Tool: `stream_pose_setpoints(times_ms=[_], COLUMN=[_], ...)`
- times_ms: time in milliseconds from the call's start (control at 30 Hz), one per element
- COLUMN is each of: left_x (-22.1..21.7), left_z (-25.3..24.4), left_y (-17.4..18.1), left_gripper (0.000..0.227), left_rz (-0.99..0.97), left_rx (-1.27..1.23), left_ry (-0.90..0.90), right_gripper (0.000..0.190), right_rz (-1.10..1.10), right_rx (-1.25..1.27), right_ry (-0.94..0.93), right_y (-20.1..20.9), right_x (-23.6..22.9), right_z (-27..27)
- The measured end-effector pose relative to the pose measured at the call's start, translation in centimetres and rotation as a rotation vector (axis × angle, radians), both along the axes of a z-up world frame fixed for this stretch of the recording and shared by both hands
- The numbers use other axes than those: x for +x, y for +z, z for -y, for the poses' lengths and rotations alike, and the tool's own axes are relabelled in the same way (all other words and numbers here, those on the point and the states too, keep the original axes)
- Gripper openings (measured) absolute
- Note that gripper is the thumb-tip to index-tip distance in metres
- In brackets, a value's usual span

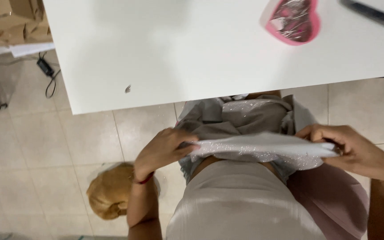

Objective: The person pins a piece of sparkly silver fabric by hand. They repeatedly pick up pins from a pink heart-shaped container on the table and insert them into the folded edge of the fabric. A sewing machine and scissors are visible on the table, and a dog is sleeping on the floor nearby.

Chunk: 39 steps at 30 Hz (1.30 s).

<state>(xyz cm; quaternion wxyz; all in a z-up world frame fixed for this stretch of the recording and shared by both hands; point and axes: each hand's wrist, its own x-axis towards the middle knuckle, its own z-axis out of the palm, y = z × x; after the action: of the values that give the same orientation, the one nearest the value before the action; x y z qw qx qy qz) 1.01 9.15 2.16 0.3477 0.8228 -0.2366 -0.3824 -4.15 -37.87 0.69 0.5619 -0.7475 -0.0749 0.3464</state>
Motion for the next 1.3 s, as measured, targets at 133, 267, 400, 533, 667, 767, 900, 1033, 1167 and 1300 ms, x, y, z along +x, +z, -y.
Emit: stream_pose_setpoints(times_ms=[133,267,400,533,667,767,900,1033,1167,1300], left_x=[-0.6,-1.1,0.4,0.3,0.3,0.2,0.3,-0.1,-0.2,-0.2], left_z=[3.3,4.6,4.4,4.4,4.4,4.6,4.8,4.5,4.4,4.3], left_y=[-4.2,-5.9,-3.5,-3.2,-3.8,-4.3,-4.9,-5.9,-6.1,-6.1], left_gripper=[0.03,0.024,0.024,0.024,0.009,0.01,0.015,0.017,0.013,0.012], left_rz=[0.017,0.157,0.084,0.031,-0.074,-0.114,-0.174,-0.205,-0.235,-0.265], left_rx=[0.185,-0.013,-0.258,-0.303,-0.333,-0.356,-0.388,-0.402,-0.419,-0.442], left_ry=[-0.034,0.042,0.152,0.167,0.303,0.322,0.314,0.325,0.326,0.325], right_gripper=[0.017,0.045,0.063,0.034,0.032,0.026,0.013,0.011,0.011,0.011], right_rz=[-0.171,0.038,0.524,0.664,0.395,0.278,0.308,0.356,0.315,0.268], right_rx=[-0.69,-0.91,-0.496,-0.24,-0.318,-0.281,-0.163,-0.138,-0.106,-0.157], right_ry=[0.033,0.43,0.388,0.234,0.269,0.206,0.113,0.111,0.07,0.077], right_y=[-2.1,-2.8,0.9,-0.6,-3.7,-3.9,-4.3,-4.3,-3.2,-3.1], right_x=[2.0,1.0,3.4,5.1,5.7,6.1,5.9,5.7,6.3,6.6], right_z=[-1.7,-2.9,-8.1,-14.1,-15.1,-15.2,-15.1,-15.2,-15.6,-15.9])
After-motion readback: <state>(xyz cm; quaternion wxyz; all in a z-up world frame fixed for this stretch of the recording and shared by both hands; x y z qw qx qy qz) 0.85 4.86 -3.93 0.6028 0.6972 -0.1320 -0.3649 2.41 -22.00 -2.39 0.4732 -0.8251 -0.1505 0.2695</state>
